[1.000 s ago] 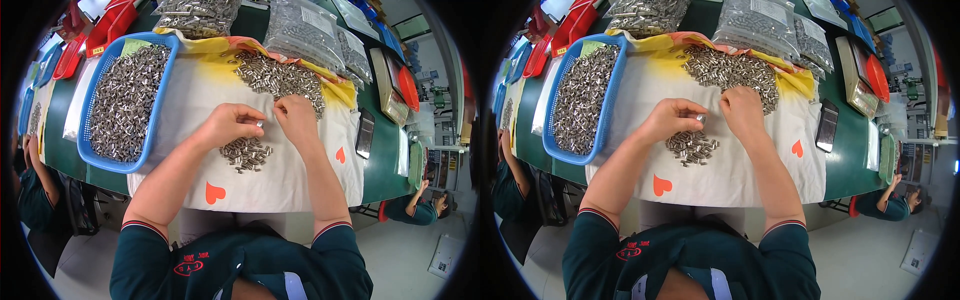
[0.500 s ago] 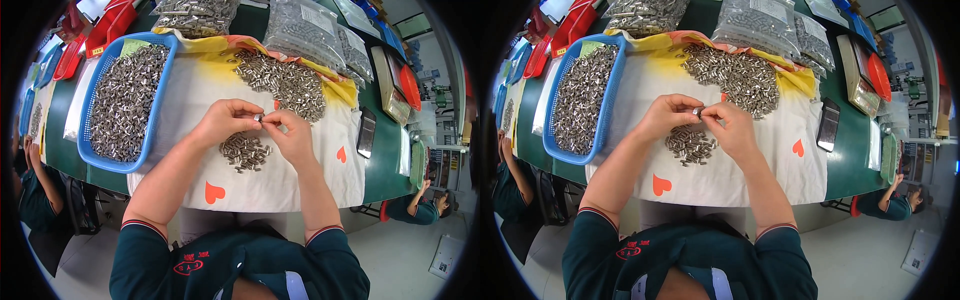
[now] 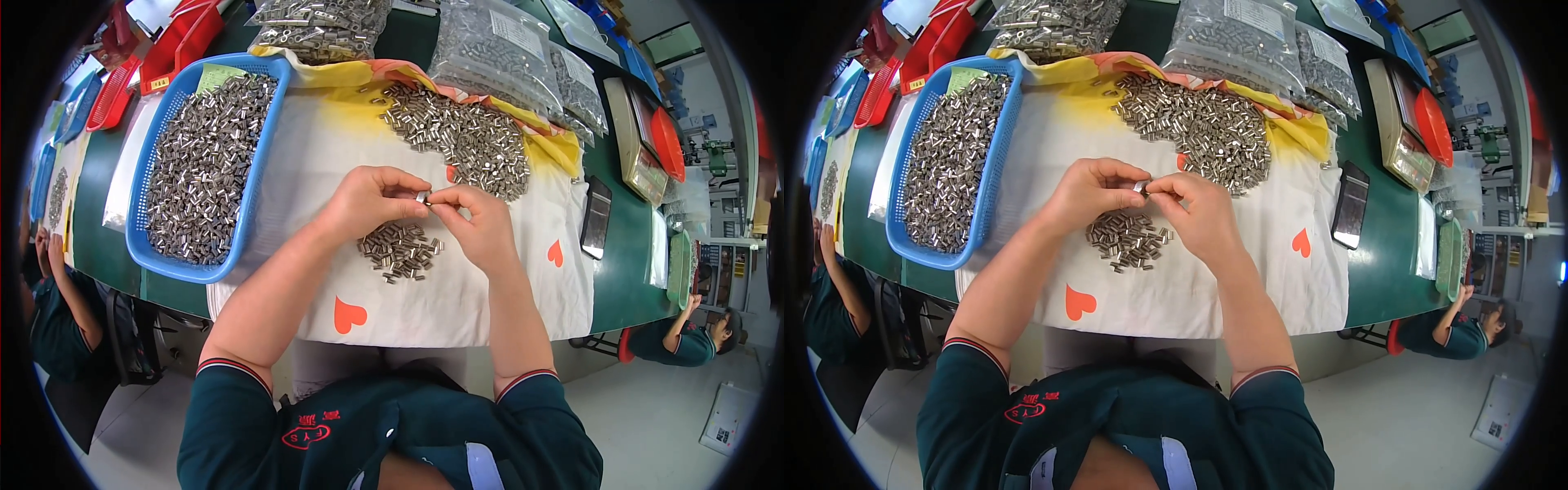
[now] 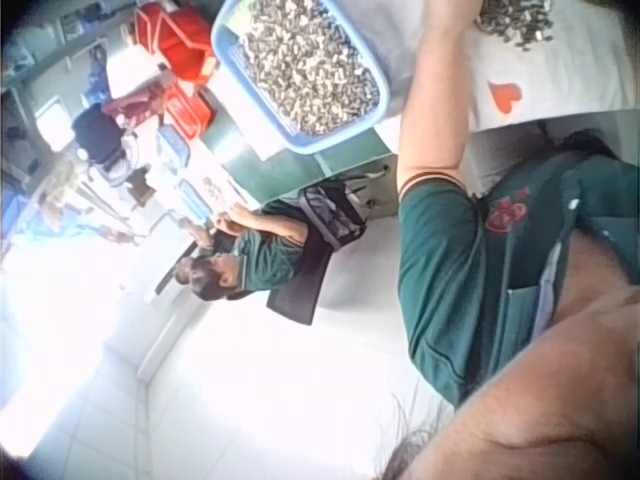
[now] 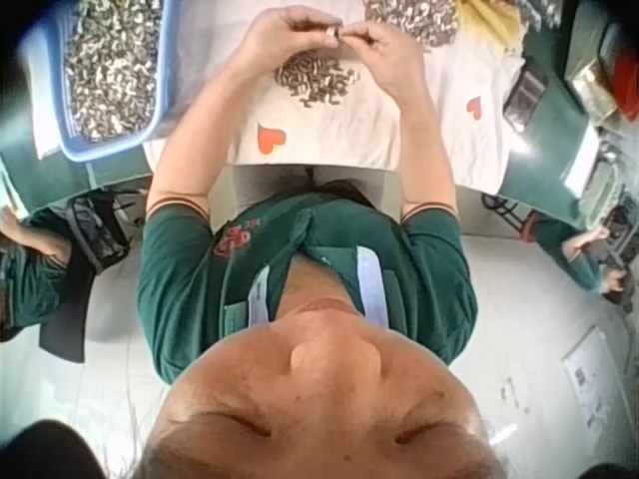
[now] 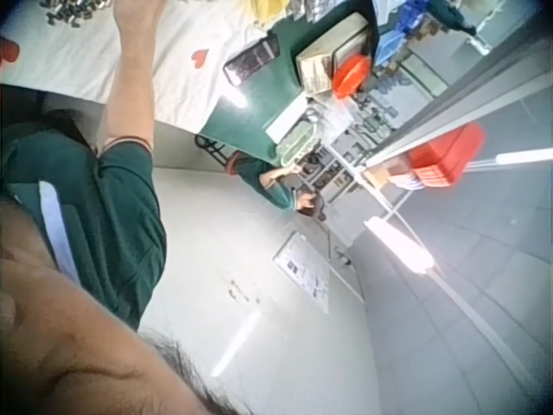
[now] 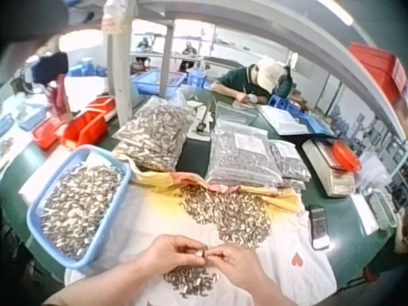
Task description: Assembling small metal components by hand at a workbench.
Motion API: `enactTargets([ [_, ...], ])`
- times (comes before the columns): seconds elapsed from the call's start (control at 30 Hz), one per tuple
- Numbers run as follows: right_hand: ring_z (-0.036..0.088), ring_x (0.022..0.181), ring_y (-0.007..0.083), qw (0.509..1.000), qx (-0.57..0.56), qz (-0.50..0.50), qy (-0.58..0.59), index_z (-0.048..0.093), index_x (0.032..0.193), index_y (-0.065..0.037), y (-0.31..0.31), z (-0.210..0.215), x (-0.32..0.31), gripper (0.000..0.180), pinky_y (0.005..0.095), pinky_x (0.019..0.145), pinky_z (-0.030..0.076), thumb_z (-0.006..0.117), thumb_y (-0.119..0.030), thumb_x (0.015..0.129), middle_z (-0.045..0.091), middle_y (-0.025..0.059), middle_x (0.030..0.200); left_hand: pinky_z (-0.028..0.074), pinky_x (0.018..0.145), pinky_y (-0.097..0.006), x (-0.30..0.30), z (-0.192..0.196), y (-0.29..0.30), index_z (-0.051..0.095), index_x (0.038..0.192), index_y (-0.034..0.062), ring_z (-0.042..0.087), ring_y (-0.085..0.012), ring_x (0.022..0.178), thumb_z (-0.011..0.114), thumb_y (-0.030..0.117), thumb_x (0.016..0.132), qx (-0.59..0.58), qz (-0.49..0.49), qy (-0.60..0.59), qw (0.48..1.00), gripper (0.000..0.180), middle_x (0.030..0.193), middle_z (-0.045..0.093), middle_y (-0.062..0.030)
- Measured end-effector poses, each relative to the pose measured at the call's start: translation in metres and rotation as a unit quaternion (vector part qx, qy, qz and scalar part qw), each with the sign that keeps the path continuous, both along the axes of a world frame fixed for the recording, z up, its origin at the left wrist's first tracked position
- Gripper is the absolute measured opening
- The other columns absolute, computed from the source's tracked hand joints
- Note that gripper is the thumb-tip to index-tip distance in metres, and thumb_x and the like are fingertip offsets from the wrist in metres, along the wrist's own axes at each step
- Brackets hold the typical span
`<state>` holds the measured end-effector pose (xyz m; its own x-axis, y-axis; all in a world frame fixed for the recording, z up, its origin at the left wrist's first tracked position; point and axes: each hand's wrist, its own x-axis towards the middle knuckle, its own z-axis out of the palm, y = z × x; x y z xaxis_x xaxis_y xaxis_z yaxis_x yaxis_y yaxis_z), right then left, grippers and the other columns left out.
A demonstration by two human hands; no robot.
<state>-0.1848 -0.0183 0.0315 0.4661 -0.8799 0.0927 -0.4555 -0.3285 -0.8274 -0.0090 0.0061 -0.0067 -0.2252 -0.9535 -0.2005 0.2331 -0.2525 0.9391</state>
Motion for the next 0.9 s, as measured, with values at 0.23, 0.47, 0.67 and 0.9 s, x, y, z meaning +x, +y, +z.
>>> enactTargets([
  [0.23,0.053,0.064,0.0109,0.996,0.063,-0.058,0.022,0.061,0.081,-0.002,-0.021,-0.002,-0.016,0.009,0.0230,0.062,0.043,0.062,-0.005,0.073,0.059,0.0032,0.071,0.046,0.064,-0.019,0.000,0.004,0.000,0.060,0.098,-0.0028,0.054,-0.0050,0.069,0.069,0.005,0.072,-0.011,-0.030,-0.051,0.998,0.028,0.077,0.059,-0.0009],
  [0.47,0.054,0.075,0.0256,0.947,-0.232,0.048,0.219,0.064,0.075,-0.009,-0.050,-0.021,-0.014,0.007,0.0381,0.071,0.042,0.059,-0.010,0.071,0.057,0.0079,0.073,0.047,0.068,-0.019,0.000,0.009,0.000,0.060,0.097,-0.0024,0.054,-0.0051,0.073,0.068,0.004,0.072,0.005,-0.035,-0.033,0.999,0.026,0.079,0.060,-0.0011],
  [0.67,0.054,0.076,0.0258,0.922,-0.228,0.031,0.311,0.062,0.077,-0.006,-0.046,-0.019,0.000,0.009,0.0392,0.072,0.041,0.060,-0.011,0.069,0.057,0.0085,0.074,0.047,0.068,-0.019,0.000,0.007,0.001,0.060,0.097,-0.0026,0.055,-0.0056,0.073,0.066,0.003,0.073,-0.001,-0.032,-0.034,0.999,0.025,0.080,0.060,-0.0017],
  [0.9,0.056,0.072,0.0171,0.995,0.049,-0.061,-0.056,0.061,0.081,-0.002,-0.017,-0.002,-0.007,0.008,0.0278,0.067,0.044,0.060,-0.005,0.073,0.060,0.0066,0.079,0.047,0.067,-0.020,0.001,0.007,-0.001,0.057,0.101,-0.0041,0.057,-0.0074,0.074,0.065,0.002,0.074,0.008,0.013,0.035,0.999,0.028,0.082,0.061,-0.0041],
])
